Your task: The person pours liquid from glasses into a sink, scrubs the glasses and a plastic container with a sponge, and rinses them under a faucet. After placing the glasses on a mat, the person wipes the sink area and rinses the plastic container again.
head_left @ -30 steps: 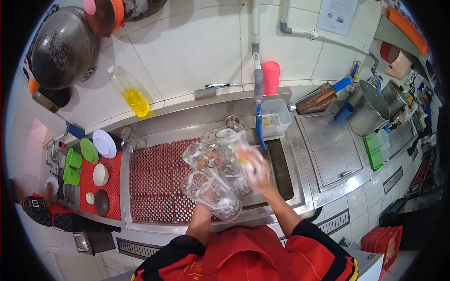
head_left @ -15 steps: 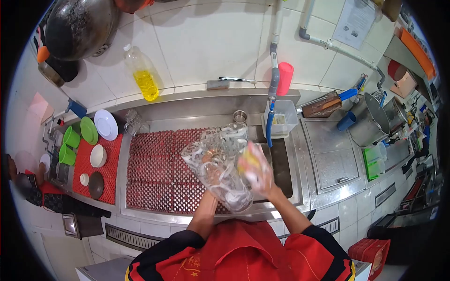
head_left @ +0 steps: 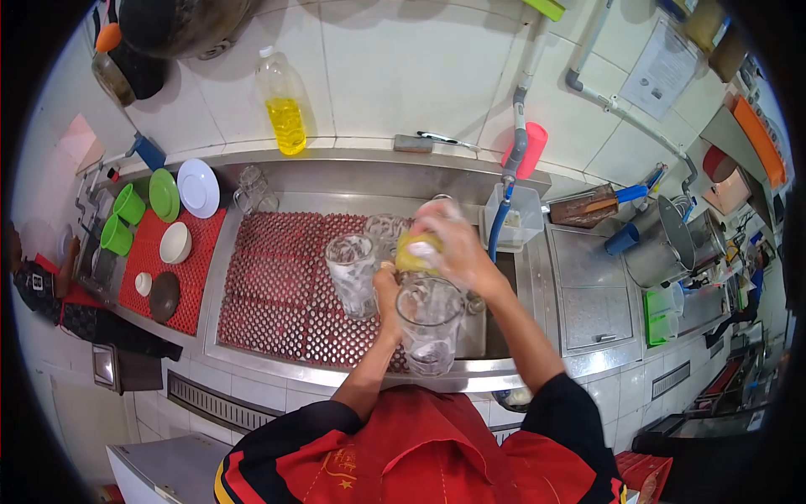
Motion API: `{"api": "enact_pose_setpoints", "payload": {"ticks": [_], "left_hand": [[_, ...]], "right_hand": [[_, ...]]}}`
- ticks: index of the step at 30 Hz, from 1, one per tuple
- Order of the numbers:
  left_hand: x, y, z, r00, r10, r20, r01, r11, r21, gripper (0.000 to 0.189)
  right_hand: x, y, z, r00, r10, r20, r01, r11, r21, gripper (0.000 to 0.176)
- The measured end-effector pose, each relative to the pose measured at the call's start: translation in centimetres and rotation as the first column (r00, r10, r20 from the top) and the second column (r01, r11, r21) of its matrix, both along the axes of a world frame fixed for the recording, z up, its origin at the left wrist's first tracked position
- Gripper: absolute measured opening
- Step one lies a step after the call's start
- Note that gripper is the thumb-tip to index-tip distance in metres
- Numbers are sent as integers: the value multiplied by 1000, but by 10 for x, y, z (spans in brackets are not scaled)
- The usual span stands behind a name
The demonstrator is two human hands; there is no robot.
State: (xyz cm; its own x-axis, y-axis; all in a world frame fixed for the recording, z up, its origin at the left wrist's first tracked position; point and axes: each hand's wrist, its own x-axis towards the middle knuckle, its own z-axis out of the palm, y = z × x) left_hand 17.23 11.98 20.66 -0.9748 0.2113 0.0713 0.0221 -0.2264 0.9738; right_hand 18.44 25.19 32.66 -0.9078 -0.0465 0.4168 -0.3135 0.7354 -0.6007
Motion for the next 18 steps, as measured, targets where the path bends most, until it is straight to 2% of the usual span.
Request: {"api": "enact_pose_setpoints", "payload": {"ticks": [1, 4, 7, 8, 11, 12, 15, 16, 18], "left_hand": [[7, -2, 5, 1000, 12, -9, -12, 1000, 3, 20], [11, -6, 7, 998, 62, 0, -62, 998, 7, 29], [14, -10, 3, 934, 168, -314, -277, 897, -345, 35], [7, -13, 7, 993, 20, -119, -58, 942, -330, 40], [12, -14, 29, 977, 160, -141, -186, 964, -193, 37], [8, -14, 27, 973, 151, -176, -188, 959, -212, 35], [-5, -12, 8, 956, 115, -268, -187, 946, -263, 30], [-10, -10, 3, 949, 121, -290, -194, 951, -240, 27], [-24, -8, -10, 956, 121, -268, -173, 968, -180, 24]], "right_hand": [[-8, -3, 1, 977, 118, 175, -137, 986, 98, 23], [-5, 3, 13, 810, 469, 352, -535, 837, 115, 25], [6, 20, 17, 867, 455, 202, -494, 837, 236, 28], [1, 16, 10, 921, 314, 230, -371, 887, 275, 29], [-1, -5, 1, 934, 321, 158, -350, 913, 210, 30], [0, 7, 1, 870, 438, 226, -470, 875, 117, 30], [27, 30, 23, 884, 370, 285, -394, 919, 30, 30], [53, 10, 30, 989, 117, 91, -129, 983, 131, 30], [70, -19, 24, 985, -159, -73, 167, 980, 111, 32]]}}
